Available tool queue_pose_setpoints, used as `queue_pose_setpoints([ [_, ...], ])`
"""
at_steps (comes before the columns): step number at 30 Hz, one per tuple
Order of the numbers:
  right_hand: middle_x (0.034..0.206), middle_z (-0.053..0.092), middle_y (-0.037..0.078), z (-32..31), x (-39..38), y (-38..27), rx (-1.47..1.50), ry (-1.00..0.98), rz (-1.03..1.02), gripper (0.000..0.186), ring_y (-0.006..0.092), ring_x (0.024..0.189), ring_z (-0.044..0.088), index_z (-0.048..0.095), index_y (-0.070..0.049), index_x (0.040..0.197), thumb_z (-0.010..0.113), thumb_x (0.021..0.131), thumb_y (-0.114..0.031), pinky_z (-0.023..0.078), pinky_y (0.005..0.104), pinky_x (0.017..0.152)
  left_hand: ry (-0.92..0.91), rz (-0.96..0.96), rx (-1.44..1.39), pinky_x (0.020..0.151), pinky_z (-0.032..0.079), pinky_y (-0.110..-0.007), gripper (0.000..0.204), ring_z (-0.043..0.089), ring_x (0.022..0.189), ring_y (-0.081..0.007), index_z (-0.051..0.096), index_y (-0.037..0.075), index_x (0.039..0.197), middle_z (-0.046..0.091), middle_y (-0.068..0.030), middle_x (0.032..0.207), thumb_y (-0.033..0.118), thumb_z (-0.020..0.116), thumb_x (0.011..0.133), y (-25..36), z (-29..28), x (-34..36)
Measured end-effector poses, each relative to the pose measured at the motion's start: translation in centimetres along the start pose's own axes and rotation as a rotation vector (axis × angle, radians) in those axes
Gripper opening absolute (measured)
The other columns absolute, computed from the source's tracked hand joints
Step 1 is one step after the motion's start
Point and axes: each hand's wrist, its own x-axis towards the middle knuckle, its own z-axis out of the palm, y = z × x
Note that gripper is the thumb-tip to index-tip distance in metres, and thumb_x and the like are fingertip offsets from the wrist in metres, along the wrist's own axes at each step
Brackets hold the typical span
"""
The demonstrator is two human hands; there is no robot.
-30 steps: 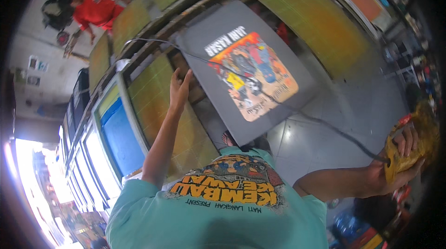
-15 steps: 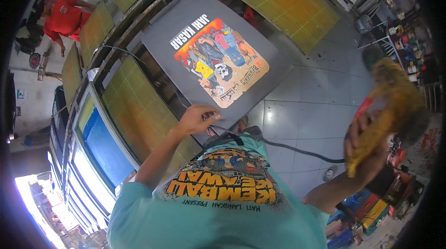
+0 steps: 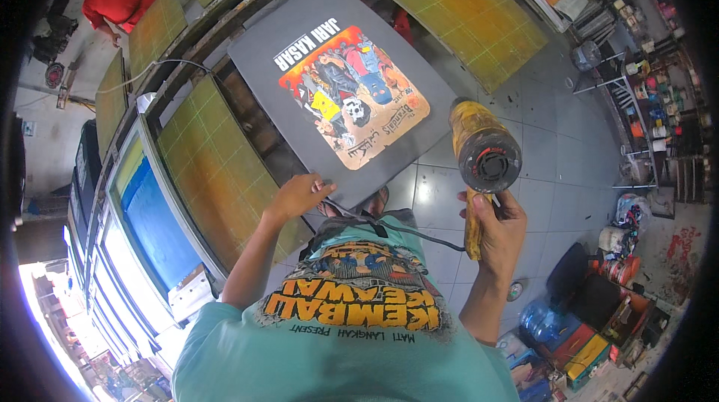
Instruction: The person performs screen printing on a t-shirt using multiple color screens. They align the t-shirt on the press, then sequentially lower screens with pink and blue ink, using a squeegee to pull the ink across the mesh. The person adjusts the t-shirt and repositions the screens between color applications.
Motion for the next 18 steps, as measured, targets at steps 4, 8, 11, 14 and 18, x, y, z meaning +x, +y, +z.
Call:
queue_pose_setpoints([
  [4,0.103,0.071,0.016,1.0,0.6,0.1,0.069,0.033,-0.039,0.046,0.0238,0.088,0.072,0.063,0.007,0.122,0.077,0.087,-0.019,0.059,0.0308,0.066,0.076,0.003,-0.066,0.069,0.053,-0.040,0.054,0.070,0.075,-0.0294,0.069,-0.002,0.088,0.071,-0.0181,0.081,0.052,0.065,0.093,-2.2,1.4,-0.3],
  [8,0.093,0.068,0.015,0.7,1.3,0.3,0.234,-0.110,-0.054,0.048,0.0213,0.072,0.067,0.056,0.008,0.126,0.072,0.092,-0.023,0.055,0.0312,0.059,0.176,-0.052,-0.155,0.074,0.053,-0.043,0.052,0.069,0.076,-0.0372,0.069,-0.003,0.087,0.070,-0.0195,0.077,0.049,0.065,0.093,-2.2,0.8,-0.5],
  [11,0.083,0.064,0.014,0.1,2.2,-0.9,0.426,-0.347,0.021,0.047,0.0184,0.060,0.060,0.052,0.007,0.124,0.069,0.095,-0.026,0.051,0.0317,0.053,0.332,-0.006,-0.269,0.069,0.052,-0.039,0.046,0.068,0.070,-0.0300,0.068,-0.004,0.087,0.068,-0.0172,0.073,0.041,0.069,0.093,-1.9,0.0,-0.4],
  [14,0.079,0.061,0.014,-0.1,3.7,-1.9,0.239,-0.468,0.152,0.046,0.0170,0.055,0.055,0.051,0.005,0.120,0.069,0.096,-0.029,0.047,0.0323,0.050,0.428,-0.030,-0.371,0.065,0.050,-0.034,0.040,0.063,0.065,-0.0197,0.067,-0.005,0.087,0.066,-0.0135,0.071,0.034,0.072,0.093,-1.4,-0.9,0.6],
  [18,0.083,0.062,0.015,1.6,5.1,-2.7,0.045,-0.510,0.166,0.048,0.0194,0.055,0.058,0.051,0.002,0.119,0.073,0.093,-0.032,0.051,0.0327,0.053,0.626,-0.004,-0.417,0.063,0.048,-0.031,0.038,0.057,0.063,-0.0122,0.066,-0.005,0.088,0.065,-0.0096,0.069,0.032,0.073,0.093,-1.2,-1.5,1.9],
])
